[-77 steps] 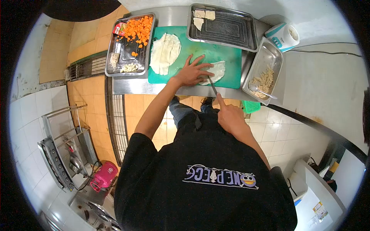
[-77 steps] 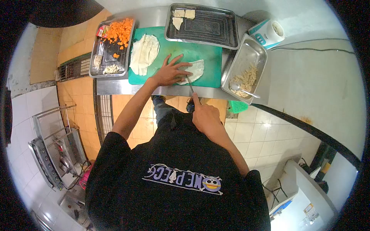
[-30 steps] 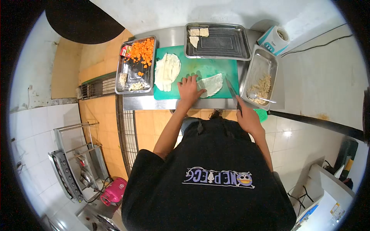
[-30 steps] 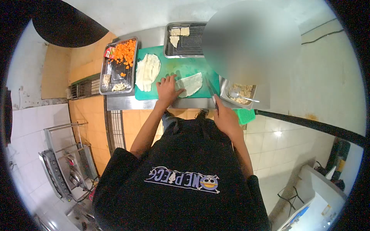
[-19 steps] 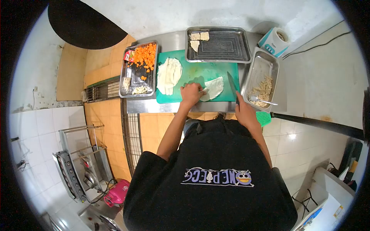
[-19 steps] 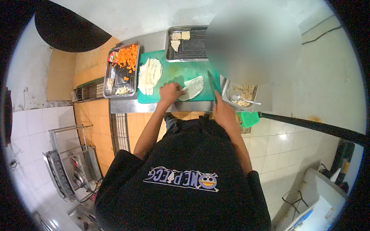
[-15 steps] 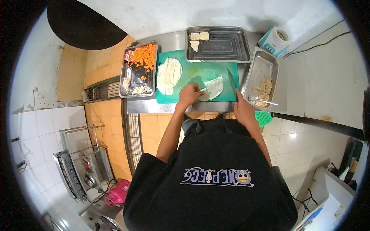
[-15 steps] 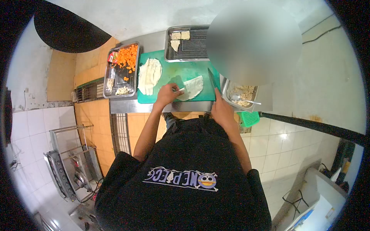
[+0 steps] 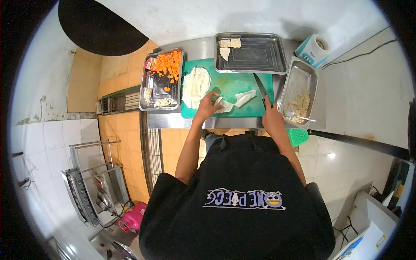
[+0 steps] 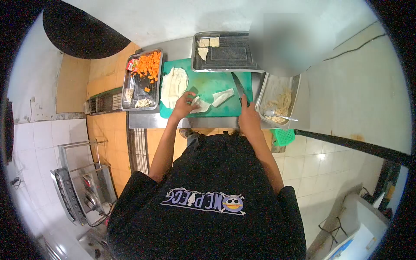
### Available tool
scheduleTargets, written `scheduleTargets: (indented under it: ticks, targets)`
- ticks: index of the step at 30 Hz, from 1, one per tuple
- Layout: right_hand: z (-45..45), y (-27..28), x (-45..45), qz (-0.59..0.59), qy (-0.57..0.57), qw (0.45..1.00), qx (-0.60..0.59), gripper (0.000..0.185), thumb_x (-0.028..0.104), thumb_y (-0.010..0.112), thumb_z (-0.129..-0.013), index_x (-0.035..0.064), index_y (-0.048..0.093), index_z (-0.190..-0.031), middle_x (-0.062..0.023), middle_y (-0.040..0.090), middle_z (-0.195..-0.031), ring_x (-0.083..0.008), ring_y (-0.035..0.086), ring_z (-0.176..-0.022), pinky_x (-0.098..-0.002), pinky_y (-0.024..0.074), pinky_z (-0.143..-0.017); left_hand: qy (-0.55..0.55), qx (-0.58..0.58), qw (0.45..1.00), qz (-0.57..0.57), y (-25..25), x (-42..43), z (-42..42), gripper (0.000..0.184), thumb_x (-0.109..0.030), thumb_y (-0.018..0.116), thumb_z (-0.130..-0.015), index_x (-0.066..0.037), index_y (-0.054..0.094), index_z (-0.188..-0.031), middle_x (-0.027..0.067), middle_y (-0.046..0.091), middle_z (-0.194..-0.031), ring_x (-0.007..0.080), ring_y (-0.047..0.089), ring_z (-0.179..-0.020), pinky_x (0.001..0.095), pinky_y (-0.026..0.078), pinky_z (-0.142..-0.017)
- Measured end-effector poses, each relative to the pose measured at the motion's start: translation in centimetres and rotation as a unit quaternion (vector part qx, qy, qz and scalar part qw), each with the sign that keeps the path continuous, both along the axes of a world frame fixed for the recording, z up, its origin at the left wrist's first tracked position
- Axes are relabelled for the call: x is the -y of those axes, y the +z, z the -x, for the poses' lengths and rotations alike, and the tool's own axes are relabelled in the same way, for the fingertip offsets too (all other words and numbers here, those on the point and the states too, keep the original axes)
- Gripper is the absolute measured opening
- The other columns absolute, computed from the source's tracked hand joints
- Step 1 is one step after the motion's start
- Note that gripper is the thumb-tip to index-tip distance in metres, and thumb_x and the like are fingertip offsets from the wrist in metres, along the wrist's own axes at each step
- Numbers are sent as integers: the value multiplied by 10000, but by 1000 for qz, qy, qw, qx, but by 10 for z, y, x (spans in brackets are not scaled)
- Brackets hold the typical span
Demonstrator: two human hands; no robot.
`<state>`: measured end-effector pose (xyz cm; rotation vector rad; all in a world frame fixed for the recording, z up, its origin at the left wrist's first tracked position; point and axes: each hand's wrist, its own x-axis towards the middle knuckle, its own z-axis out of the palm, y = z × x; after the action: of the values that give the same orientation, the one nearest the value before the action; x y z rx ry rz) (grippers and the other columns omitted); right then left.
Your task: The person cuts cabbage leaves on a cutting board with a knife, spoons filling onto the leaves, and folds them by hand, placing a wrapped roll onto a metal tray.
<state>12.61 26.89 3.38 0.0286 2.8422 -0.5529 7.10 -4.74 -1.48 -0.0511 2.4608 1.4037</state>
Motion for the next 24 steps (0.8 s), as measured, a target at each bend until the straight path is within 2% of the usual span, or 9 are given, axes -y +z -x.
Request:
scheduleTargets:
  ticks: [5, 9, 11, 14, 15, 17, 18, 20, 24]
  targets:
    - [6, -13, 13, 6, -21, 999, -39, 753, 4, 586, -917, 98, 348, -1626, -310, 544, -1302, -501, 710, -919, -573, 592, -788, 9, 11, 1000, 10, 12, 14, 4, 479, -103, 824, -879, -55, 617, -1309, 204, 780, -987, 256, 755, -901, 384, 568, -744]
    - [9, -25, 23, -35, -35, 999, -3, 739, 29, 610, -923, 98, 362, -1616, -301, 537, -1326, -503, 715, -910, -568, 596, -809, 3, -6, 999, -43, -8, 38, 8, 446, -75, 793, -902, -46, 617, -1311, 169, 789, -963, 226, 745, -882, 372, 563, -732]
    - [13, -31, 21, -48, -51, 997, 20, 748, 66, 640, -925, 127, 366, -1619, -279, 535, -1350, -485, 711, -988, -558, 599, -848, 50, 27, 988, -143, -20, 44, 7, 443, -67, 792, -905, -41, 616, -1312, 155, 787, -993, 194, 735, -896, 361, 563, -741]
    - [12, 11, 34, -122, -30, 990, 63, 715, 89, 657, -925, 147, 416, -1595, -238, 534, -1383, -461, 658, -1165, -557, 596, -886, 46, 10, 994, -95, -1, 42, -2, 455, -68, 801, -901, -57, 625, -1320, 146, 782, -1035, 165, 707, -885, 339, 549, -732]
    - [14, 18, 39, -123, -27, 990, 65, 715, 89, 657, -925, 147, 416, -1595, -238, 534, -1383, -461, 658, -1165, -557, 596, -886, 49, 12, 994, -96, 1, 44, -5, 455, -68, 801, -901, -57, 625, -1320, 146, 782, -1035, 165, 707, -885, 339, 549, -732]
    - [22, 26, 43, -77, -15, 997, -17, 651, 68, 655, -911, 152, 507, -1539, -173, 544, -1411, -419, 573, -1310, -542, 591, -920, 74, 9, 993, -89, 7, 42, -7, 476, -89, 836, -881, -42, 660, -1321, 147, 775, -1057, 156, 694, -881, 314, 544, -745]
    - [29, 22, 45, -81, -13, 997, -18, 651, 68, 655, -911, 152, 507, -1539, -173, 544, -1411, -419, 573, -1310, -542, 591, -920, 76, 9, 993, -93, 4, 42, -7, 476, -89, 836, -881, -42, 660, -1321, 147, 775, -1057, 156, 694, -881, 314, 544, -745]
    - [49, 2, 51, -13, 131, 985, -108, 584, 52, 660, -890, 157, 600, -1462, -123, 579, -1389, -376, 567, -1311, -550, 565, -959, 70, 16, 996, -50, -5, 49, -8, 405, -159, 834, -928, -21, 709, -1287, 104, 768, -1047, 164, 695, -965, 348, 569, -849]
    - [80, -22, 54, -103, 274, 944, -155, 513, 33, 659, -873, 170, 672, -1368, -97, 637, -1331, -347, 583, -1286, -548, 531, -995, 64, 91, 986, -122, -14, 69, -17, 323, -190, 794, -976, -35, 746, -1255, 71, 770, -1057, 127, 679, -929, 311, 552, -765]
